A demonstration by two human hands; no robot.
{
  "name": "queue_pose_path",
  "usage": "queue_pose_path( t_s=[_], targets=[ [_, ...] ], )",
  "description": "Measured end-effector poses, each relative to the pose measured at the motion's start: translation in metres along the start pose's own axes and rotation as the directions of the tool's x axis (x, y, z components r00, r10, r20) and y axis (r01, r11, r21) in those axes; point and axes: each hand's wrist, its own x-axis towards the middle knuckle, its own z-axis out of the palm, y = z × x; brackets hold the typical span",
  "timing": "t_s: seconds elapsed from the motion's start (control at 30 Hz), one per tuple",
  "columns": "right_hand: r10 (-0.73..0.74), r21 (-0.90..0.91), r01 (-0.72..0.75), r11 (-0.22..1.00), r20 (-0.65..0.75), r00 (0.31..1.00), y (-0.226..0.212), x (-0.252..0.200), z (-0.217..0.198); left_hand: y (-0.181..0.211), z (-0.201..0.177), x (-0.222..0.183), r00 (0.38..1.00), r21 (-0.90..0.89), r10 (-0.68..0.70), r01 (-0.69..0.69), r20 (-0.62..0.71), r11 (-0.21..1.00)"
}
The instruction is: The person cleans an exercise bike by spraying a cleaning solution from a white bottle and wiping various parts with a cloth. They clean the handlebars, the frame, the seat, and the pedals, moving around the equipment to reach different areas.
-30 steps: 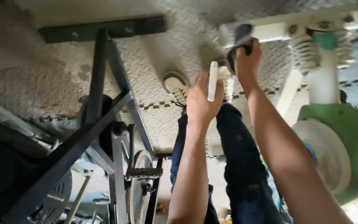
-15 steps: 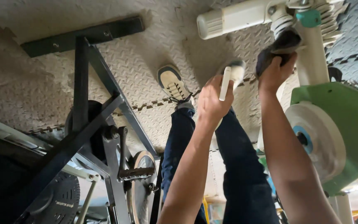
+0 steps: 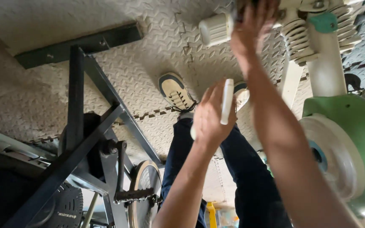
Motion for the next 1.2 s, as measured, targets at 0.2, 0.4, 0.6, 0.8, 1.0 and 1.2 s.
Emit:
queue_pose_path(
  t_s=[0.2, 0.4, 0.6, 0.8, 1.0, 1.2],
  targets=[
    [-0.127, -0.007, 0.13, 0.992, 0.175, 0.976, -0.05, -0.018, -0.038, -0.014, -0.002, 0.011, 0.999, 0.105, 0.022, -0.025, 0.03, 0.994],
    [-0.178, -0.156, 0.284, 0.946, 0.482, 0.858, 0.016, 0.029, -0.089, 0.002, -0.008, 0.017, 1.0, 0.056, -0.009, 0.01, -0.002, 0.998],
    [0.071, -0.217, -0.05, 0.975, 0.091, 0.993, -0.008, 0.026, -0.048, 0.008, -0.007, 0.023, 0.998, 0.014, -0.058, 0.058, -0.007, 0.998],
    [-0.17, -0.018, 0.171, 0.985, 0.067, 0.983, -0.034, -0.039, 0.005, 0.008, -0.011, 0.027, 0.996, 0.016, -0.069, 0.069, 0.052, 0.998],
    [-0.234, -0.568, 0.536, 0.625, 0.519, 0.822, 0.013, -0.029, -0.04, 0.01, -0.01, 0.028, 0.997, -0.01, -0.073, 0.073, 0.013, 0.997],
    [0.085, 0.038, -0.08, 0.996, -0.152, 0.985, -0.041, -0.003, -0.003, 0.009, -0.008, 0.028, 0.986, 0.044, -0.125, 0.12, 0.115, 0.992]
  ],
)
